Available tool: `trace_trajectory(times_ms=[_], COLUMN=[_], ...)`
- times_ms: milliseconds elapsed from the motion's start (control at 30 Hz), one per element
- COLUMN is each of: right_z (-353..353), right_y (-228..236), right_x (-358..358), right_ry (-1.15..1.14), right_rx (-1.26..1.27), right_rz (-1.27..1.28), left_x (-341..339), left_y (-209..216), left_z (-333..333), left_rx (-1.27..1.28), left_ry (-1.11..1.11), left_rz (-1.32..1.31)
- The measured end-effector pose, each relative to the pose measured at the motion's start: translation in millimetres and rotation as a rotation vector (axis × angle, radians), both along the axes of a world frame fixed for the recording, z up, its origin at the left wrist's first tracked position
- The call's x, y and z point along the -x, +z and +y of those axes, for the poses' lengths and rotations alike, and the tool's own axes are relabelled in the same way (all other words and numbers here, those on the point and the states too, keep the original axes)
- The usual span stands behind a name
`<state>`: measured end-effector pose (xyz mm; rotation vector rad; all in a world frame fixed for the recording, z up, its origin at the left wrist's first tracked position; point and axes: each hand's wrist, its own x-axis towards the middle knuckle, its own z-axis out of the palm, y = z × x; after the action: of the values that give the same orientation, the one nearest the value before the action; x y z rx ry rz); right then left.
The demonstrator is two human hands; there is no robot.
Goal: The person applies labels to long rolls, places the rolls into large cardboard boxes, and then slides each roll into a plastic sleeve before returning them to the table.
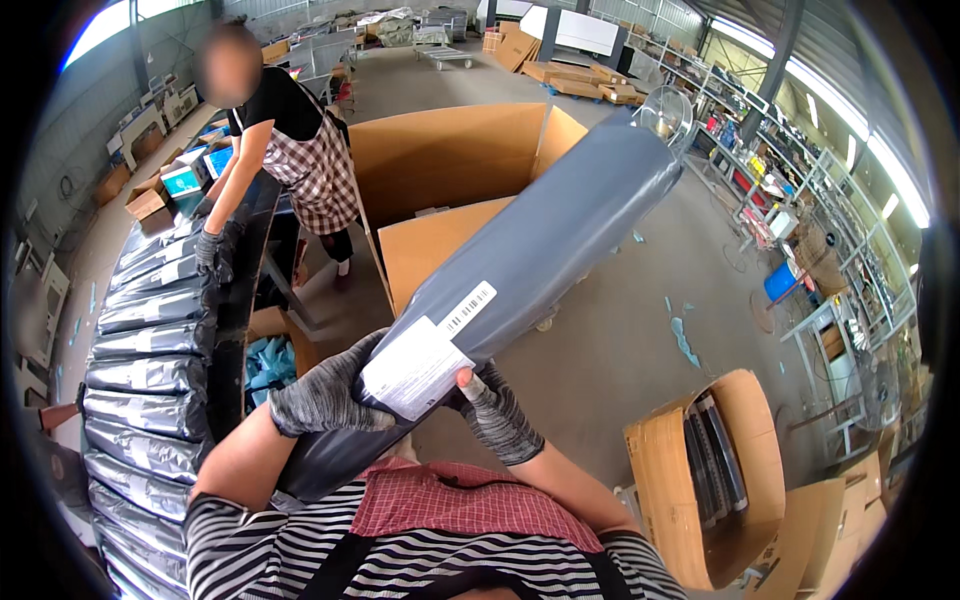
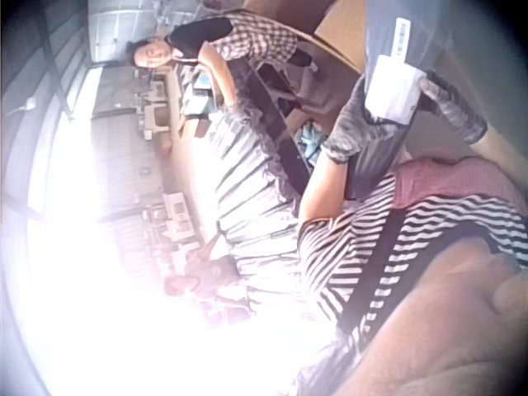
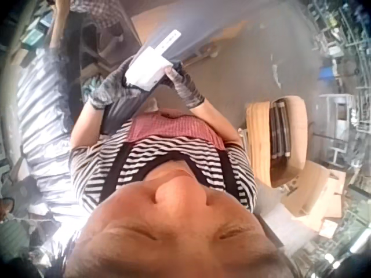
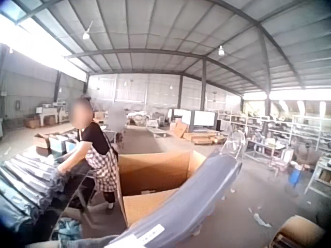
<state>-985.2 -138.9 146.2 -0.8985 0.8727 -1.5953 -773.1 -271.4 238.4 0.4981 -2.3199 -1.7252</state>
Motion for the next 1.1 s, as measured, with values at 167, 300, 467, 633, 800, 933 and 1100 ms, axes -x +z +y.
trace_trajectory(times_ms=[167, 300, 467, 633, 800, 933, 1100], right_z=[-97.0, -179.8, -213.7, -159.0, 10.6, 117.7, 231.5], right_y=[17.8, 40.6, -20.5, -104.6, -195.4, -259.1, -307.3], right_x=[85.2, 153.8, 244.7, 312.3, 280.2, 200.3, -29.2], right_ry=[-0.042, -0.274, -0.469, -0.777, -1.101, -1.238, 0.028], right_rx=[-0.07, -0.093, -0.413, -0.674, -0.914, -1.338, -1.948], right_rz=[0.135, 0.513, 0.143, 0.0, -0.299, -0.339, 0.429], left_x=[77.1, 155.2, 278.1, 401.8, 502.7, 519.8, 628.7], left_y=[-7.2, 16.3, 37.8, -23.7, -129.5, -242.7, -203.4], left_z=[-118.0, -244.6, -397.2, -509.2, -541.3, -599.4, -509.9], left_rx=[-0.005, 0.294, 0.497, 0.555, 0.848, 0.455, 0.548], left_ry=[-0.006, -0.005, -0.018, -0.061, -0.289, -0.169, -0.298], left_rz=[0.037, 0.018, -0.147, -0.314, -0.31, -0.574, -0.221])
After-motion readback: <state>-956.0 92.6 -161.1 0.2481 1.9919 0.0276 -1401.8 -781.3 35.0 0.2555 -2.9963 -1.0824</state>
